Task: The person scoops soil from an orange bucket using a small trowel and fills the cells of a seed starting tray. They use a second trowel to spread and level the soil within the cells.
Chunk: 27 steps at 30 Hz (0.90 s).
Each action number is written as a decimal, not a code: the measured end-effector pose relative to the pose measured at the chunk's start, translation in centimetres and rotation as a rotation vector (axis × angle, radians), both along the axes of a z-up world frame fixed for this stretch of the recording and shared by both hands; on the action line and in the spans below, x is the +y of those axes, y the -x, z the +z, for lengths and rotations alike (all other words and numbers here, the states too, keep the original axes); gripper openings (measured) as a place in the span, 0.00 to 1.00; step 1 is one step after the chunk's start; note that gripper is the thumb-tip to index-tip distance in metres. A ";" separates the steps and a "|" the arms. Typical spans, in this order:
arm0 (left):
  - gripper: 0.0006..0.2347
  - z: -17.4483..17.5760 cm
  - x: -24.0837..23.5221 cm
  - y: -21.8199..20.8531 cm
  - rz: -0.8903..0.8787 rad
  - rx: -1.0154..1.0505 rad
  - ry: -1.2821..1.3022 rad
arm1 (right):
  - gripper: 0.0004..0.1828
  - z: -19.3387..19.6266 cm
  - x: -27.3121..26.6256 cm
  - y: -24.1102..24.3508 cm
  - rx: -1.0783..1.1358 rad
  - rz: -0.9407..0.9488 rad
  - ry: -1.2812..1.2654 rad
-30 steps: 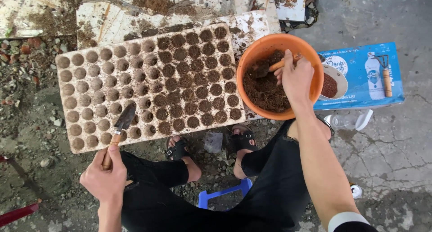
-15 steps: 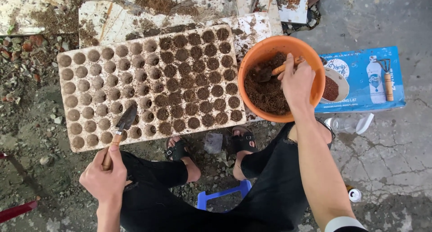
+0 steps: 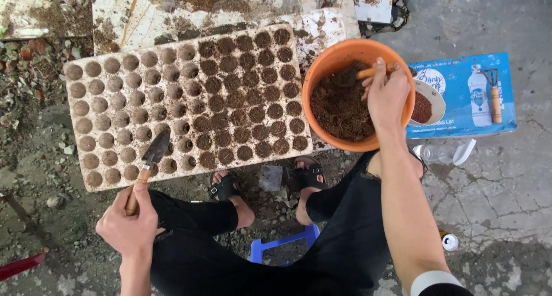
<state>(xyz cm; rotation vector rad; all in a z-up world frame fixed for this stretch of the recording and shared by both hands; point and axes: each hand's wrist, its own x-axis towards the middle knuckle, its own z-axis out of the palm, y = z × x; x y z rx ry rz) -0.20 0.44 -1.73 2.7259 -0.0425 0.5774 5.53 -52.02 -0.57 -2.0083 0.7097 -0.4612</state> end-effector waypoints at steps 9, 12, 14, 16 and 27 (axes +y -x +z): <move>0.15 0.1 -0.2 0.0 -0.007 -0.009 0.017 | 0.19 0.1 -1.2 0.4 0.122 0.204 -0.167; 0.19 0.6 -0.5 0.0 0.010 0.018 0.020 | 0.21 -0.3 -1.2 0.4 0.129 0.232 -0.157; 0.19 0.7 -0.5 0.1 0.011 0.026 0.025 | 0.20 -0.2 -0.6 0.4 0.143 0.184 -0.171; 0.19 0.6 -0.5 -0.1 0.009 0.028 0.031 | 0.20 -0.1 -0.2 0.2 0.151 0.132 -0.182; 0.17 0.6 -0.5 0.2 0.001 -0.001 -0.009 | 0.25 0.2 1.1 0.2 0.084 0.009 -0.274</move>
